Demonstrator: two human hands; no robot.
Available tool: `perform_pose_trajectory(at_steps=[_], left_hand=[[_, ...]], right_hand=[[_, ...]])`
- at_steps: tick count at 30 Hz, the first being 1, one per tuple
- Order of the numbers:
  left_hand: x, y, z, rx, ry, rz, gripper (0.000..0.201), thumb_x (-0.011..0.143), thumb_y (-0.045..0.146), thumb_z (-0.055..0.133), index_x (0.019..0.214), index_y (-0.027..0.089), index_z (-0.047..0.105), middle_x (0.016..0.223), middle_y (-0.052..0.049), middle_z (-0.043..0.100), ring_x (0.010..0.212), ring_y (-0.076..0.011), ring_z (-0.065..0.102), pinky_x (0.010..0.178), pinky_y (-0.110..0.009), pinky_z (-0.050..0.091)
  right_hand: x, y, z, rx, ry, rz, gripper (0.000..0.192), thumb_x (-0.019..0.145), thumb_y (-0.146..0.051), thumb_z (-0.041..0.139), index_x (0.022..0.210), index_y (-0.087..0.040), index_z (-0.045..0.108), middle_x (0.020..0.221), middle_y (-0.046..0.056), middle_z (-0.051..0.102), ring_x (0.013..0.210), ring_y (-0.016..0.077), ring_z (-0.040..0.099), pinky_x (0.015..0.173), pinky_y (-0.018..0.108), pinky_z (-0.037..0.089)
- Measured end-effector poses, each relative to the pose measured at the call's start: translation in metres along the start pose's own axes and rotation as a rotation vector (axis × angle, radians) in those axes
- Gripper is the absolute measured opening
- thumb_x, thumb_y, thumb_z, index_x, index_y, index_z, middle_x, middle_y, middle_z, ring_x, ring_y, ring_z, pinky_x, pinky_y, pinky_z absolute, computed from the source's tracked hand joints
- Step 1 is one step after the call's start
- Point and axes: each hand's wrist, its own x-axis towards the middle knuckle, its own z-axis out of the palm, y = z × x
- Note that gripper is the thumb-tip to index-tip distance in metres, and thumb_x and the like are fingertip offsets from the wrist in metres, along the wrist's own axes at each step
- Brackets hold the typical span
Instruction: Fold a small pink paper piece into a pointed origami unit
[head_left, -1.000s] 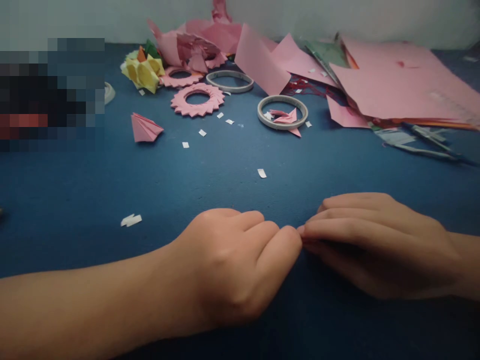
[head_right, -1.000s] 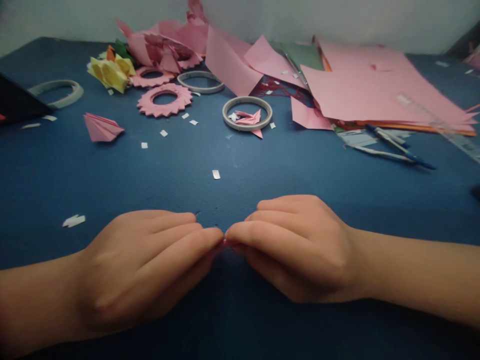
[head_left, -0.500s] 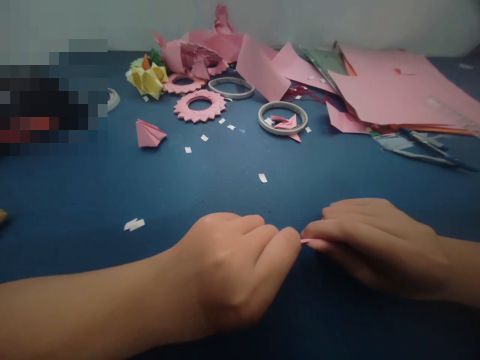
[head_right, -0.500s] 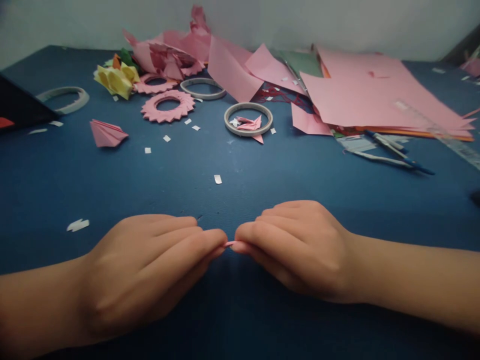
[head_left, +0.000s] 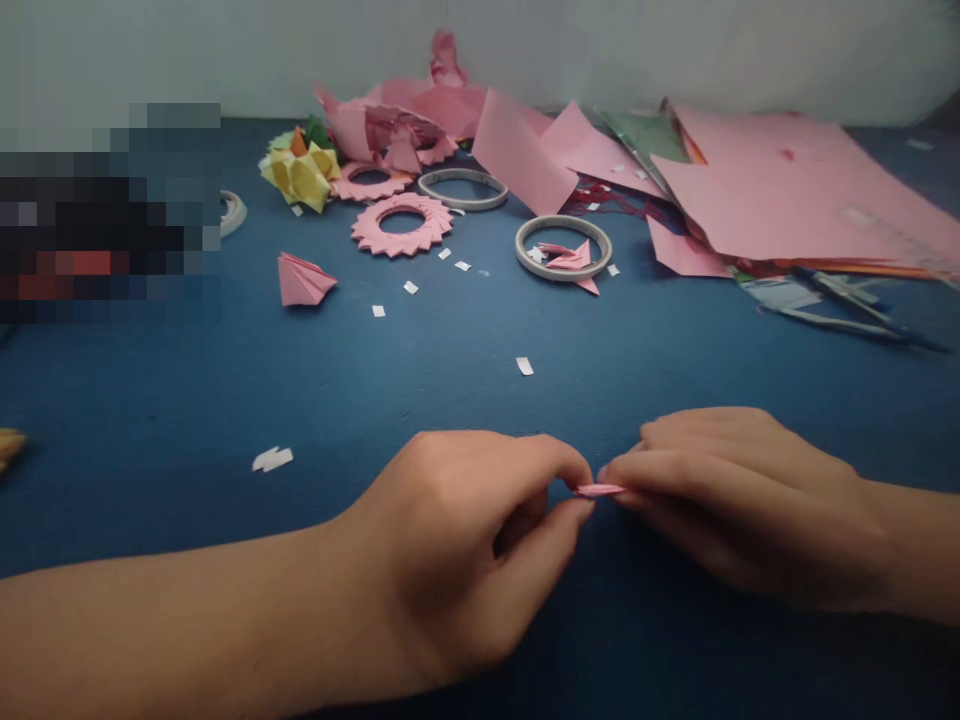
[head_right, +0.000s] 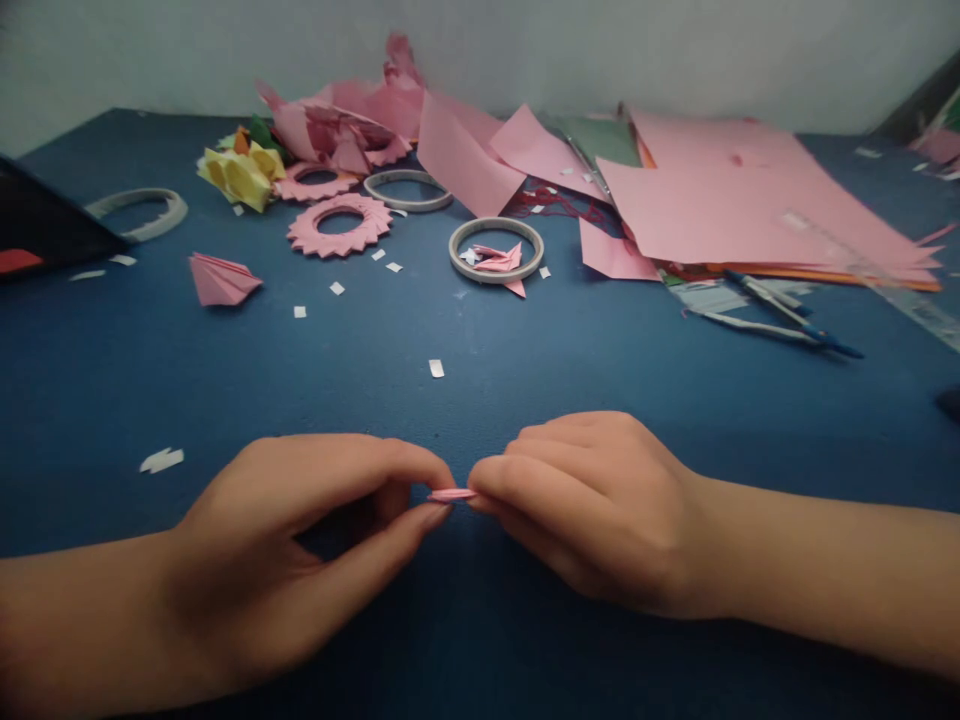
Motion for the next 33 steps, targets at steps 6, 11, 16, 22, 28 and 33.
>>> perform_pose_trajectory(at_steps=[6,11,16,22,28,33], left_hand=[[0.002,-0.001,-0.002,0.055,0.054,0.051,0.026,0.124,0.021,0.064,0.104,0.021,0.082,0.078,0.006,0.083,0.061,-0.0075,0.074,0.064,-0.016,0.059],[-0.002,0.002,-0.003,0.168,0.113,0.068,0.030,0.122,0.021,0.064,0.100,0.024,0.084,0.067,0.007,0.073,0.050,-0.0092,0.061,0.049,-0.024,0.047],[-0.013,0.005,0.011,0.249,0.159,0.098,0.046,0.119,0.017,0.061,0.074,0.024,0.070,0.060,0.004,0.067,0.052,-0.0128,0.060,0.055,-0.027,0.051],[-0.017,-0.001,0.016,0.207,0.137,0.210,0.032,0.108,0.003,0.062,0.085,0.019,0.074,0.068,0.001,0.068,0.058,-0.0161,0.060,0.061,-0.032,0.056],[-0.011,-0.010,0.017,0.167,0.079,0.280,0.036,0.102,-0.002,0.059,0.075,0.022,0.062,0.065,0.003,0.065,0.052,-0.0133,0.050,0.050,-0.034,0.043],[-0.016,-0.016,0.022,0.205,0.084,0.289,0.032,0.090,-0.001,0.065,0.077,0.026,0.053,0.063,0.005,0.061,0.049,-0.0132,0.049,0.047,-0.034,0.038]], right_hand=[[-0.002,-0.001,0.001,0.017,-0.005,-0.003,0.026,0.131,-0.018,0.037,0.123,-0.022,0.061,0.079,-0.003,0.073,0.061,0.0122,0.059,0.062,0.025,0.048],[-0.001,-0.004,0.000,0.037,0.032,0.020,0.015,0.123,-0.011,0.053,0.122,-0.022,0.062,0.077,-0.005,0.070,0.058,0.0118,0.058,0.058,0.026,0.046],[-0.002,-0.006,0.000,-0.020,0.025,-0.073,0.021,0.117,-0.003,0.051,0.126,-0.019,0.063,0.069,-0.008,0.061,0.053,0.0125,0.050,0.054,0.031,0.039],[-0.004,-0.010,0.005,0.034,0.025,-0.017,0.019,0.117,-0.007,0.056,0.114,-0.025,0.058,0.073,-0.007,0.063,0.057,0.0137,0.054,0.057,0.032,0.038],[-0.007,-0.016,0.008,0.028,0.037,-0.047,0.032,0.107,0.006,0.047,0.104,-0.023,0.059,0.073,-0.005,0.059,0.060,0.0138,0.055,0.063,0.031,0.043],[-0.008,-0.010,0.006,-0.096,-0.029,-0.080,0.036,0.114,-0.002,0.056,0.086,-0.025,0.055,0.069,-0.006,0.051,0.059,0.0145,0.048,0.062,0.033,0.039]])
